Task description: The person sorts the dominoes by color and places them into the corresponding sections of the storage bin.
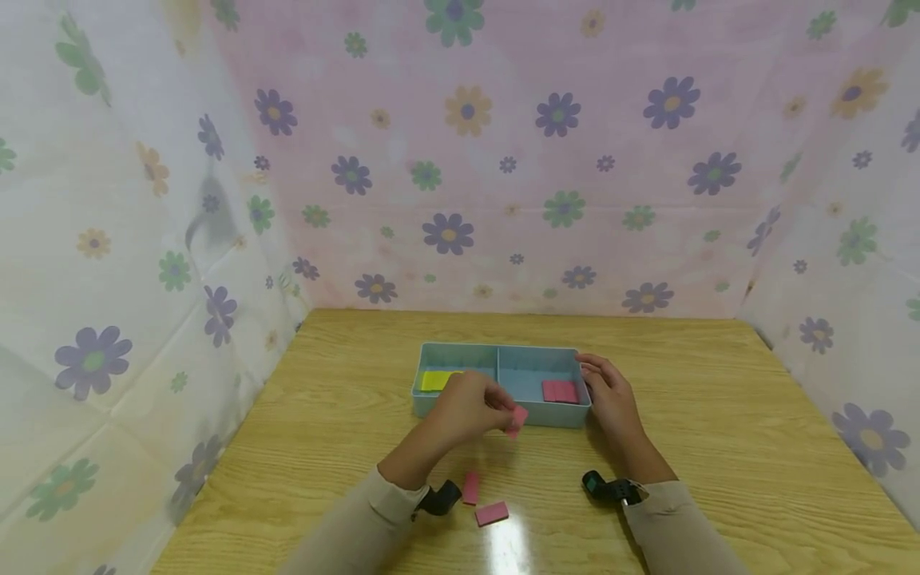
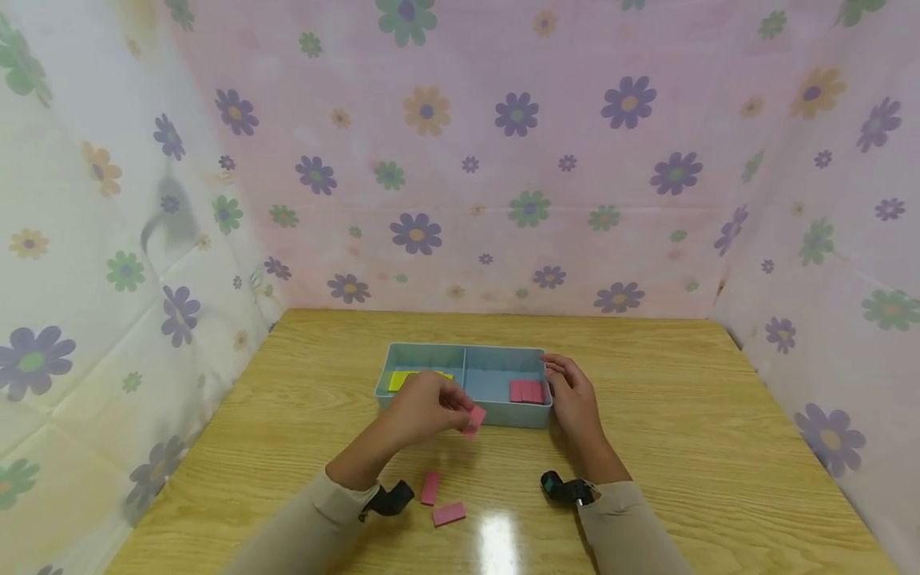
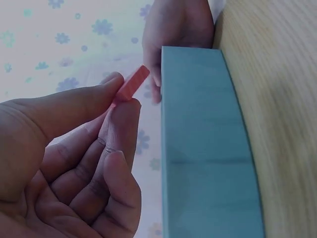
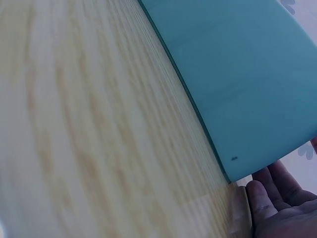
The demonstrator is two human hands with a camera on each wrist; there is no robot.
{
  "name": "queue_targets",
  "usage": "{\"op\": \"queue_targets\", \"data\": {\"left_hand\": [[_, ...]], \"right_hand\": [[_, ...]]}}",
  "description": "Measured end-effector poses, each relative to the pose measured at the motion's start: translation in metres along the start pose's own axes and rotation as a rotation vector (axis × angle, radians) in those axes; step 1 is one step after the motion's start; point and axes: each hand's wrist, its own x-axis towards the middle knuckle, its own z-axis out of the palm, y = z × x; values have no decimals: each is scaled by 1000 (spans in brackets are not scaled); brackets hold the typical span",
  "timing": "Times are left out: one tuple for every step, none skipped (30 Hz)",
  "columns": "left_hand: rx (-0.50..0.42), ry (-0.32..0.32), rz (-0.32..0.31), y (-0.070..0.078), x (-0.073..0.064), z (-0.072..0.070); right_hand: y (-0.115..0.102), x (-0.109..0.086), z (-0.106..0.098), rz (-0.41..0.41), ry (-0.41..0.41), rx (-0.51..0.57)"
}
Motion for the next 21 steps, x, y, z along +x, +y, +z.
{"op": "queue_targets", "data": {"left_hand": [[4, -2, 1, 2, 1, -1], [16, -1, 7, 3, 2, -2], [20, -2, 10, 5, 2, -4], [25, -4, 12, 7, 3, -5], [34, -5, 19, 8, 5, -6], [36, -6, 25, 10, 6, -7], [36, -10, 27, 11, 7, -9], [35, -13, 26, 12, 8, -10], [24, -20, 22, 13, 9, -12], [17, -25, 20, 14, 11, -13], [10, -32, 18, 15, 12, -15], [-6, -39, 14, 15, 14, -16], [-19, -47, 6, 15, 15, -18], [-31, -52, -2, 16, 17, -19], [-45, -57, -8, 16, 18, -20], [-60, -62, -15, 17, 20, -21], [-75, -66, -21, 18, 21, -22], [-91, -69, -26, 18, 23, -23], [-104, -70, -30, 19, 25, -24], [-114, -72, -29, 20, 26, -25], [-124, -74, -26, 20, 28, -25]], "right_hand": [[0, 0, 0, -2, 0, 1], [0, 0, 0, -4, 2, 2], [0, 1, 0, -3, 4, 2], [0, 1, 0, -3, 7, 1], [0, 1, 0, -5, 9, 4], [0, 1, 0, -6, 9, 7], [0, 1, 0, -9, 8, 9], [0, 1, 0, -9, 9, 8], [0, 1, 1, -9, 10, 6], [0, 0, 1, -8, 11, 3], [0, 0, 1, -8, 13, 0], [0, 0, 1, -7, 14, -6], [0, 0, 2, -6, 16, -13], [0, -1, 2, -4, 15, -13], [0, -1, 1, -4, 12, -10], [0, -1, 1, -5, 10, -8], [0, -1, 1, -7, 8, -10], [0, -1, 1, -6, 4, -13], [0, -1, 1, -6, 4, -13], [0, -1, 1, -7, 3, -10], [0, -1, 1, -9, 3, -12]]}}
